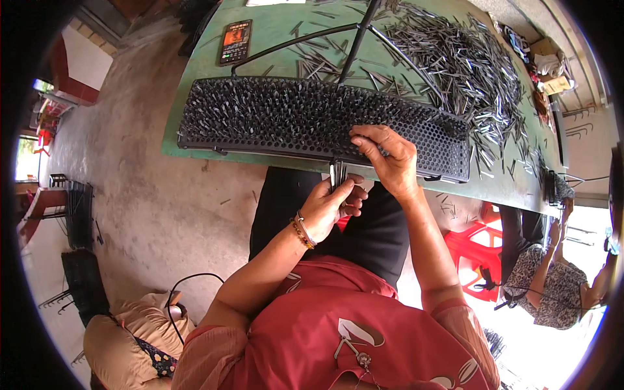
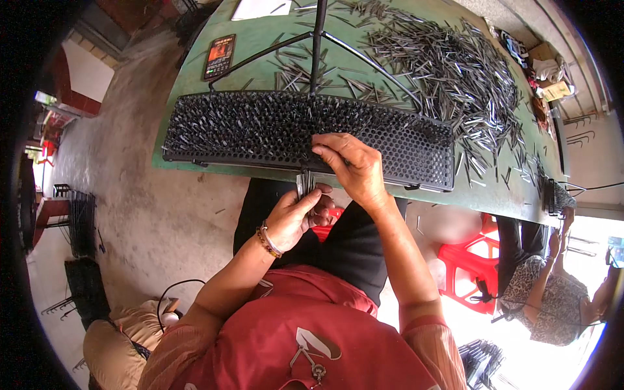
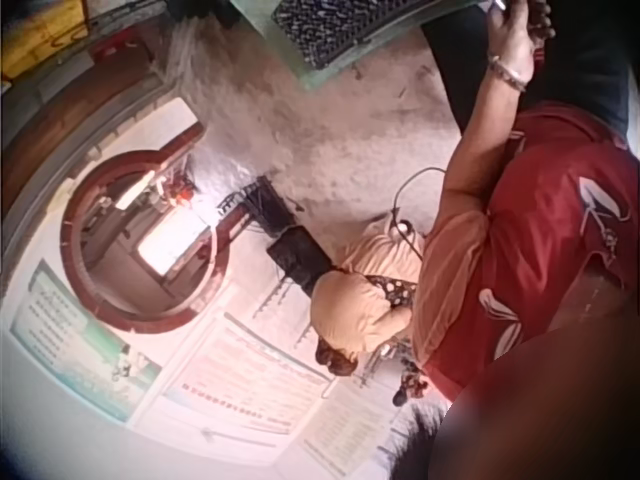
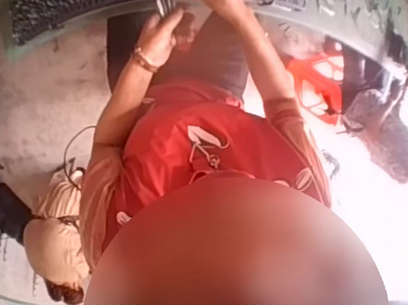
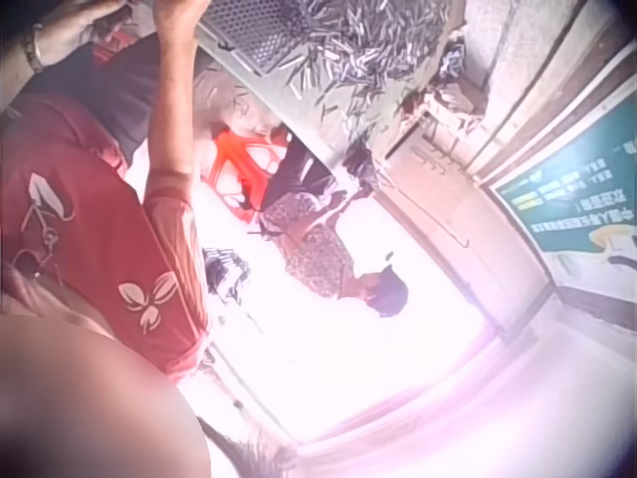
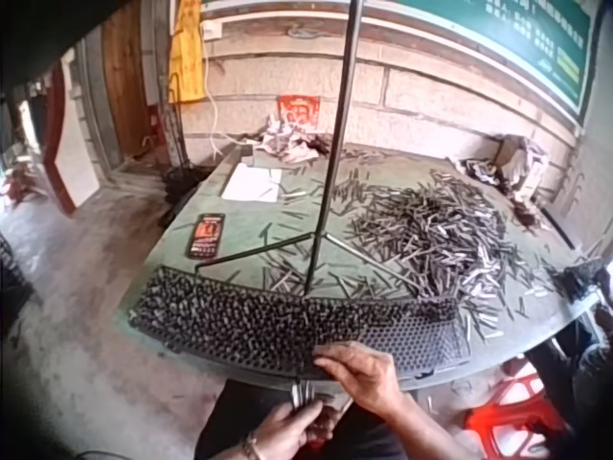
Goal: Inspecting small metal stakes and inserting them into a perforated grid holder on a workbench.
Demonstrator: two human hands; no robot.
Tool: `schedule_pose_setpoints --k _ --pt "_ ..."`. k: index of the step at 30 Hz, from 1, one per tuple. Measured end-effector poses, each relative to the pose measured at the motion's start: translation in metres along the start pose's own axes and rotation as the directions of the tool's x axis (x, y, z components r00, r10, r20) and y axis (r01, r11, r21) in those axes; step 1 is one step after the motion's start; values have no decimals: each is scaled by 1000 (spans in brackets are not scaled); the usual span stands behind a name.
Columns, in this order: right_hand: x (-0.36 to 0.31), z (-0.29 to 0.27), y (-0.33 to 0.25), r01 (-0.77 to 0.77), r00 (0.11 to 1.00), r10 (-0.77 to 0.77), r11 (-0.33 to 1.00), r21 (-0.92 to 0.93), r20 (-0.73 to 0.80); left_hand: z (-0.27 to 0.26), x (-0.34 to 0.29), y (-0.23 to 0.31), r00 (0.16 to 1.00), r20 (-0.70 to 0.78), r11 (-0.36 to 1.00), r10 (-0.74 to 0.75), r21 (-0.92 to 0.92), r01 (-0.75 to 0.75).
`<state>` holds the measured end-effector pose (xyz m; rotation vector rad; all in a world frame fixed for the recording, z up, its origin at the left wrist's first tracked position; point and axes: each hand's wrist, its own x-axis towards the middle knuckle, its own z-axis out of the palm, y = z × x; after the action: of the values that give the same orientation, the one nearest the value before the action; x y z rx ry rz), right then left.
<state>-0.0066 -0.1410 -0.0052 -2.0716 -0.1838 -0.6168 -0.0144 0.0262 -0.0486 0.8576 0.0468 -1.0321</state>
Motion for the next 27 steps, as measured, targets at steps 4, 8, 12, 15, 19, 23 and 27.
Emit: schedule_pose_setpoints --k 4,8,12,15,19,23,27 --pt "-3 -1 -2 -255 964 262 959 123 -45 -1 1 -1 1000 5 1000 6 -13 -6" --pt "-2 1 4 -51 998 51 999 4 -27 -1 1 -1 1000 4 1000 1 -13 -1" --pt "-6 3 5 -150 988 153 985 81 -28 -1 0 -1 1000 17 1000 0 -24 0" --pt "-9 4 6 -221 973 227 966 134 -37 0 -1 2 998 66 999 -13 -48 17" --pt "-9 5 2 -142 990 142 990 27 1 2 -4 6 993 111 998 -46 -31 50" --pt "-7 4 1 -37 999 39 995 -90 18 3 -5 6 989 131 998 -63 5 63" --pt "-6 5 1 61 996 -48 985 -160 80 5 -5 7 988 146 998 -58 31 54"
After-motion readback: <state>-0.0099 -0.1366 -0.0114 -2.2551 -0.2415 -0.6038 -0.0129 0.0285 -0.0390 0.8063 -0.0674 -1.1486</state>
